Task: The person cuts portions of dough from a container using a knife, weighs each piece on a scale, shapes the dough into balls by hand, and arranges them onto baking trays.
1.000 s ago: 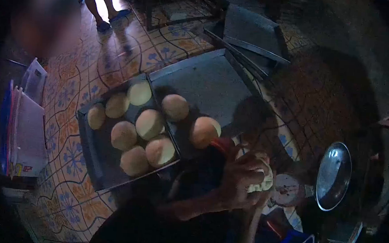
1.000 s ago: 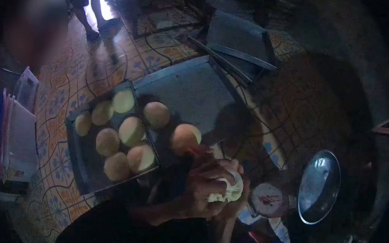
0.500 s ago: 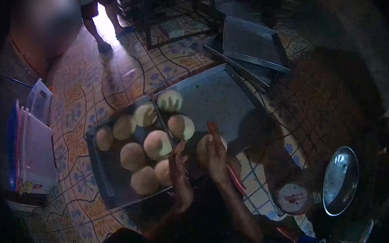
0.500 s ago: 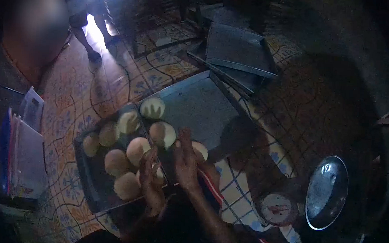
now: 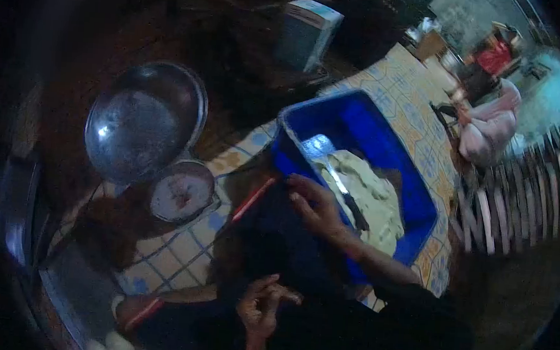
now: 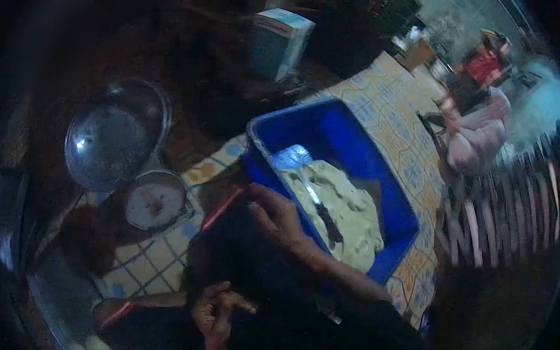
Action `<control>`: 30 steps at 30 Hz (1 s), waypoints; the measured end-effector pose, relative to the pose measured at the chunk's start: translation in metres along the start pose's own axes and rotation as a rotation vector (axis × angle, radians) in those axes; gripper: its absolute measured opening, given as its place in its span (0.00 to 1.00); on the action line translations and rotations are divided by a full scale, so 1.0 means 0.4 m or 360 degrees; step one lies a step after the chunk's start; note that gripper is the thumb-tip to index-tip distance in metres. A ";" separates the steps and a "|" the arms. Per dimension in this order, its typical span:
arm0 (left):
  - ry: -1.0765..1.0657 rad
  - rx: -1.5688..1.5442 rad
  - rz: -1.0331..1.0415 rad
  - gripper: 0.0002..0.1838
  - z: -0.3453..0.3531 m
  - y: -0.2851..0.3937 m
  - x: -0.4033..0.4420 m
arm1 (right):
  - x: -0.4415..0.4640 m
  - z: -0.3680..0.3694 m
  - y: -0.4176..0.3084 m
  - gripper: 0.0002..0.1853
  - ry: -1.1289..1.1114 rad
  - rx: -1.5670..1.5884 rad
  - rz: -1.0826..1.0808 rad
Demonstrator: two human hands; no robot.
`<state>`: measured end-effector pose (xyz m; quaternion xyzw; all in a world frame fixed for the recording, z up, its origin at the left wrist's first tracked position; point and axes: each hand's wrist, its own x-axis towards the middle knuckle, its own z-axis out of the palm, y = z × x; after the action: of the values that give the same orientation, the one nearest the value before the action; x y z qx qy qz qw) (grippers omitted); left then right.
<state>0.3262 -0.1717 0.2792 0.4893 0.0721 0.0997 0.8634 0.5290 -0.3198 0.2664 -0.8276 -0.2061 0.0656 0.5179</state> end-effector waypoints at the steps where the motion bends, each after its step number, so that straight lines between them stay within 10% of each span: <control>1: -0.0027 0.0011 -0.0112 0.08 -0.015 -0.031 0.017 | -0.019 -0.111 0.085 0.19 0.0195 -0.0290 -0.0094; 4: 0.0098 0.0232 0.0252 0.12 -0.038 -0.160 0.082 | -0.142 -0.378 0.266 0.16 0.0484 -0.0808 0.0507; 7: -0.0150 -0.0254 0.0442 0.16 0.068 -0.100 0.239 | -0.230 -0.452 0.320 0.20 0.0051 -0.1124 0.0784; 11: -0.0370 0.0463 0.0007 0.15 0.225 -0.076 0.335 | -0.203 -0.366 0.397 0.27 -0.0062 -0.1208 0.0730; 18: -0.0585 0.0691 0.0015 0.10 0.375 -0.157 0.479 | -0.084 -0.418 0.393 0.29 -0.0234 -0.0866 0.0847; 25: -0.0417 0.0932 -0.0137 0.06 0.435 -0.227 0.578 | -0.226 -0.591 0.285 0.24 0.0466 -0.0223 0.0953; 30: -0.1826 0.2217 0.0063 0.57 0.632 -0.473 0.678 | -0.250 -0.612 0.337 0.15 0.1090 0.0131 0.1026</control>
<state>0.6647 -0.4106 0.2385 0.8772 -0.3341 -0.2112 0.2727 0.5540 -0.6150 0.2481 -0.8023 0.2469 -0.0456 0.5416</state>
